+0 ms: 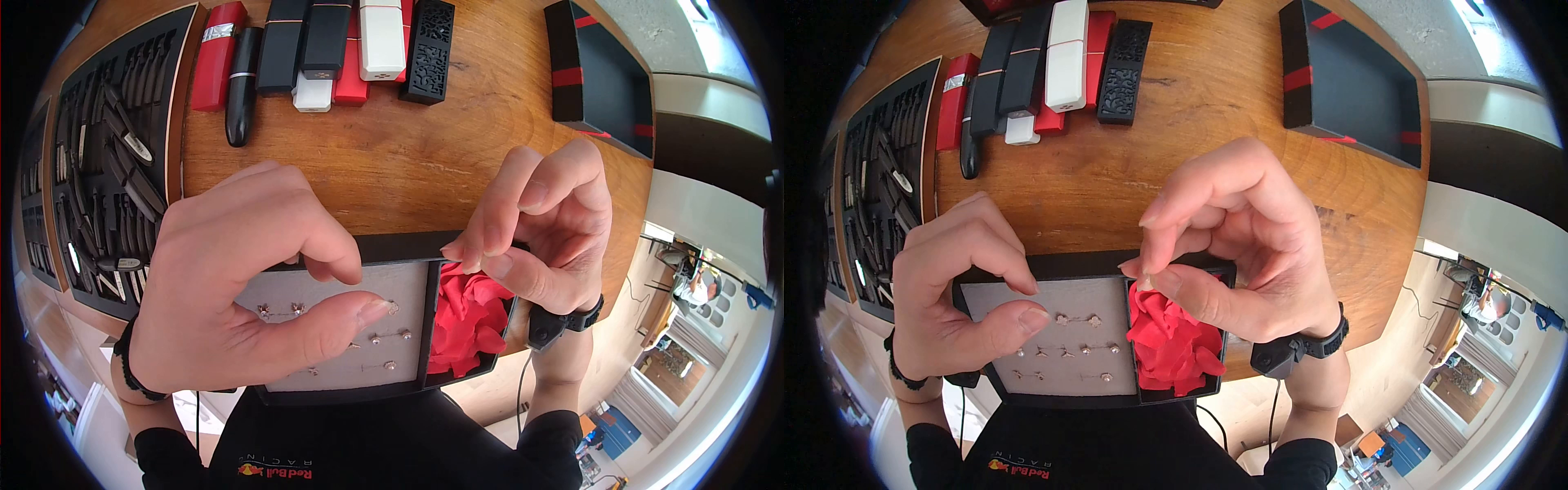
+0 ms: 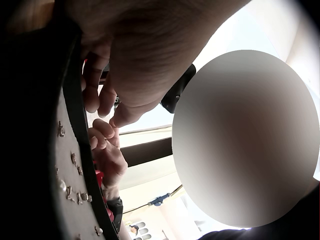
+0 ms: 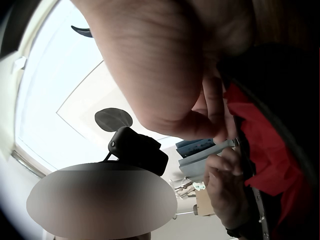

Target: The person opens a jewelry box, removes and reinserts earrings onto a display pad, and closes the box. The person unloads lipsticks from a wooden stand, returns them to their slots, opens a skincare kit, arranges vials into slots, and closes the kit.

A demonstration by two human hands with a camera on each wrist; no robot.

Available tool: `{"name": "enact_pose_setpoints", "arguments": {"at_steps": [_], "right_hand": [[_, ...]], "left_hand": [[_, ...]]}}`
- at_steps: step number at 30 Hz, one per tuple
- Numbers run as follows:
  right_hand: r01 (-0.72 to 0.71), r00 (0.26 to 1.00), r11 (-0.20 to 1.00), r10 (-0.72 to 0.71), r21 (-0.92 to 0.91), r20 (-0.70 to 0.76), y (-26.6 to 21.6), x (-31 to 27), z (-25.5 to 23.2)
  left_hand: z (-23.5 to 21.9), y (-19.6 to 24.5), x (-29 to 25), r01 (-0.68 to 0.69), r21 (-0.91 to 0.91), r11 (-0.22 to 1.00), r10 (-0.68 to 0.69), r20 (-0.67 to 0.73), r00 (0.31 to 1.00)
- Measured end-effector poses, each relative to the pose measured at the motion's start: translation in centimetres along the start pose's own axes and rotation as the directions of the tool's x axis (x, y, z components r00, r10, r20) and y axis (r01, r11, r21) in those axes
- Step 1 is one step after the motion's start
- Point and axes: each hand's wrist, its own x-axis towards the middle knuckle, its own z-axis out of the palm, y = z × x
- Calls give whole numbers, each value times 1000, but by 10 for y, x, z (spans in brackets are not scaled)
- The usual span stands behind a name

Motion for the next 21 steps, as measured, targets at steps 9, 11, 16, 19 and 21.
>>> {"name": "enact_pose_setpoints", "arguments": {"at_steps": [9,11,16,19,21], "right_hand": [[47,991,996,-37,-81,125,1,2,-12],[41,995,996,-33,-75,98,1,2,-9],[33,998,999,-31,-38,52,1,2,-5],[32,998,999,-31,-34,47,1,2,-5],[33,998,999,-32,-32,46,2,2,-4]], "left_hand": [[-1,-1,0,-13,6,1000,13,6,1000],[-1,-1,0,-18,9,1000,18,3,1000],[-1,-2,0,-31,12,999,31,7,999],[-1,-2,0,-37,22,999,37,9,999],[-1,-2,0,-34,19,999,34,11,999]]}}
